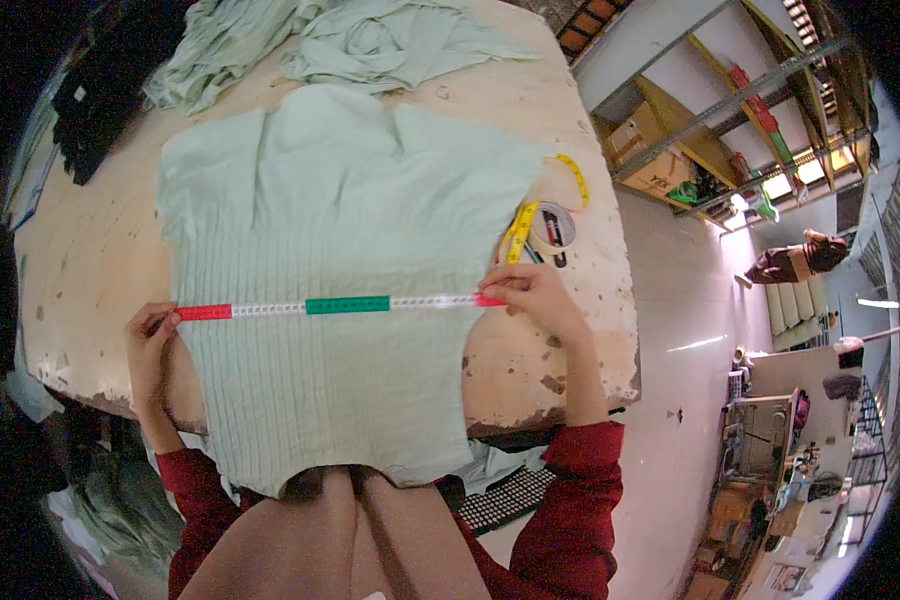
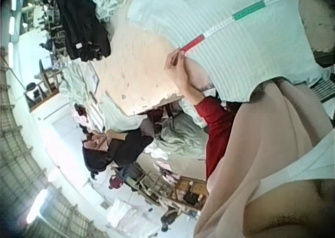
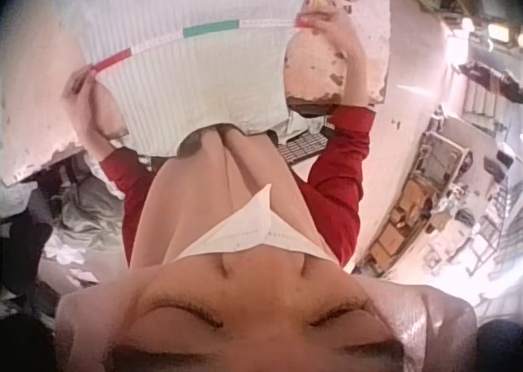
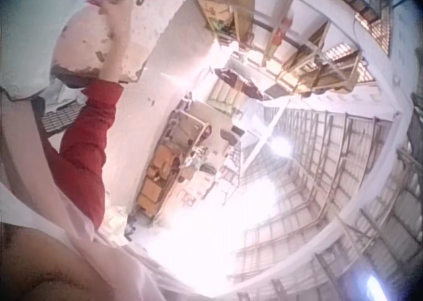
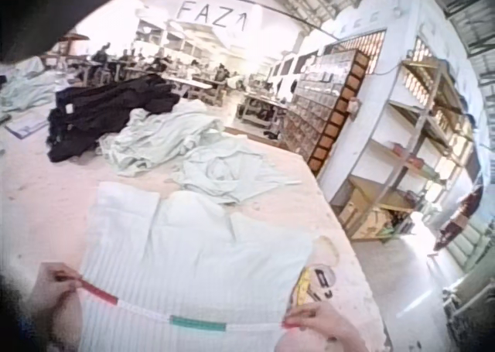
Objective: The person measures a light green ribbed top with a tape measure, then uses a marker to draw lines on the fabric. They apply tape to the garment and continue marking along the neckline and side seams.
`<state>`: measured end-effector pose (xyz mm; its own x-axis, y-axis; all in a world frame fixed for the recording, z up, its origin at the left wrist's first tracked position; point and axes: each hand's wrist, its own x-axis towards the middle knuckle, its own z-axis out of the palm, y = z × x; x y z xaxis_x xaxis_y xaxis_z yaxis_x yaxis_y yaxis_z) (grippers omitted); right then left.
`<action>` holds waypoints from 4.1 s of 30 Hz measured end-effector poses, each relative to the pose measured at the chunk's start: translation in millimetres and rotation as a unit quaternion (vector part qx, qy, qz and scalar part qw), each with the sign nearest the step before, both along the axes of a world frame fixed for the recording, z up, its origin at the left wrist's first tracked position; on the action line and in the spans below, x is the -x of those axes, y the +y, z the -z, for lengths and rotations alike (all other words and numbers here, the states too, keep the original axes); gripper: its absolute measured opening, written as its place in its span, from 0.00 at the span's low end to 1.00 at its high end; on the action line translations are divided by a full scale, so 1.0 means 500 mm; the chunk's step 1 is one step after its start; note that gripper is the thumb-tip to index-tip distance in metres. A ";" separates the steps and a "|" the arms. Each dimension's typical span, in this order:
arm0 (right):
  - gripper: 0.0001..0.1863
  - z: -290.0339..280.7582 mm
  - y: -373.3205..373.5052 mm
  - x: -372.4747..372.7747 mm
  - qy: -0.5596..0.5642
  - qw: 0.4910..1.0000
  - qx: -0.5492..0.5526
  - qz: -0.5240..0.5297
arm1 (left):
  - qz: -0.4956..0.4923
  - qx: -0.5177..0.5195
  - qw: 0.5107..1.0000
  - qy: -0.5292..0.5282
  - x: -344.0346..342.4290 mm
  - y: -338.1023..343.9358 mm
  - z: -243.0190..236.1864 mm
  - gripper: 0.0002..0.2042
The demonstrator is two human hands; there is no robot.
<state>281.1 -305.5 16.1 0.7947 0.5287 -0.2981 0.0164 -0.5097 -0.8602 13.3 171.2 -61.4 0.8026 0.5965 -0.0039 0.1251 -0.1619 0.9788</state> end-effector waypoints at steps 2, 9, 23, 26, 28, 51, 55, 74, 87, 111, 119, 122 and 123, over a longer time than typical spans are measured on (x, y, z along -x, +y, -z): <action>0.08 0.028 -0.005 0.008 -0.005 1.000 0.020 -0.005 | -0.008 -0.016 1.000 0.010 0.003 -0.001 0.000 0.07; 0.09 0.053 -0.024 0.019 -0.077 0.997 0.019 0.016 | -0.009 0.000 1.000 0.025 0.002 0.007 0.001 0.08; 0.13 0.050 0.018 0.041 0.057 0.991 -0.082 0.084 | -0.028 -0.040 0.998 0.043 0.008 0.008 0.002 0.08; 0.14 0.042 0.002 0.022 0.093 0.992 -0.079 0.040 | -0.016 -0.054 0.996 0.064 0.012 0.013 0.001 0.09; 0.15 0.047 -0.007 0.008 0.119 0.988 -0.099 -0.007 | -0.012 -0.067 0.995 0.076 0.013 0.019 0.002 0.09; 0.19 0.112 0.044 -0.018 0.061 0.981 -0.095 0.159 | 0.015 -0.062 0.995 0.078 0.005 0.013 -0.027 0.09; 0.19 0.141 0.046 -0.020 -0.041 0.983 -0.095 0.152 | 0.018 -0.055 0.996 0.065 0.006 0.012 -0.024 0.09; 0.27 0.081 0.021 0.037 0.019 0.988 -0.072 0.133 | -0.061 0.075 0.994 0.052 0.042 -0.020 -0.033 0.07; 0.26 0.092 0.025 0.082 -0.115 0.984 0.007 0.137 | -0.129 0.108 0.984 0.062 0.040 -0.036 -0.019 0.07; 0.11 0.055 -0.047 0.041 0.027 0.999 -0.029 -0.020 | -0.122 0.128 0.983 0.050 0.049 -0.019 0.003 0.10; 0.12 0.057 -0.030 0.053 -0.012 1.000 -0.022 0.003 | -0.107 0.118 0.986 0.053 0.057 0.000 0.017 0.11; 0.12 0.062 -0.013 0.063 -0.027 0.998 0.030 0.038 | -0.102 0.128 0.986 0.040 0.057 0.001 0.016 0.11; 0.12 0.064 -0.009 0.067 -0.031 0.997 0.056 0.051 | -0.100 0.130 0.986 0.035 0.056 0.001 0.016 0.11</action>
